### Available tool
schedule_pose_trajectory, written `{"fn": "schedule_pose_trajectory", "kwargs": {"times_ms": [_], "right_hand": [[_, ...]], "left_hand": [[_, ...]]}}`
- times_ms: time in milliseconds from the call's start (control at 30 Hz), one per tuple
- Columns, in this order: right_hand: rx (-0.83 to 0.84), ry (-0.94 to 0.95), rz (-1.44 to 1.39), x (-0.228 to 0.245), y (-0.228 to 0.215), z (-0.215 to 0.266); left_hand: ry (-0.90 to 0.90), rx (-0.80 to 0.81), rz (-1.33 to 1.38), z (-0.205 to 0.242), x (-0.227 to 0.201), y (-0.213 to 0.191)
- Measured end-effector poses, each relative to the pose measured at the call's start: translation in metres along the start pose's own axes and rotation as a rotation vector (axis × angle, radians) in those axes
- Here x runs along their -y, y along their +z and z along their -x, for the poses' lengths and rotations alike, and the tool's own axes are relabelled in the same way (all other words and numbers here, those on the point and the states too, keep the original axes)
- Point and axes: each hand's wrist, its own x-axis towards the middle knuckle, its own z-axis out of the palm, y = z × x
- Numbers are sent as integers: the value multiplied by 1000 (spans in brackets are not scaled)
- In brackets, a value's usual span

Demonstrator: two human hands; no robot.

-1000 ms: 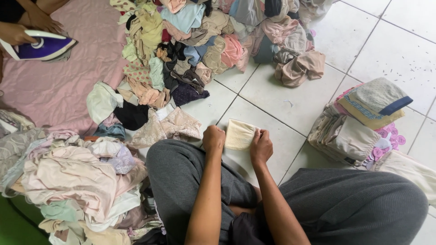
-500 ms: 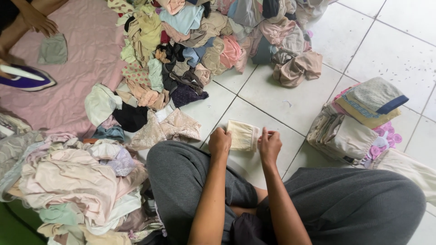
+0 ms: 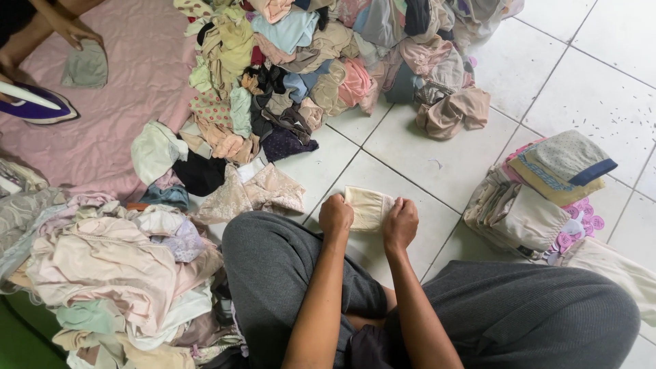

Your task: Folding small laundry items like underwear or cloths and stacking them on the floor.

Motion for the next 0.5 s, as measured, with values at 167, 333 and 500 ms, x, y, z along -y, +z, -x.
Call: {"fn": "schedule_pose_trajectory", "kwargs": {"times_ms": [167,333,500], "right_hand": [[36,-55,245,11,7,-1],[-33,-254,193,-9,22,-4],[-60,-91,101,-1,15,0]], "left_hand": [[8,24,-15,-4,0,4],[-4,15,-26,-9,1,4],[17,11,-21,-8,3,7]]}}
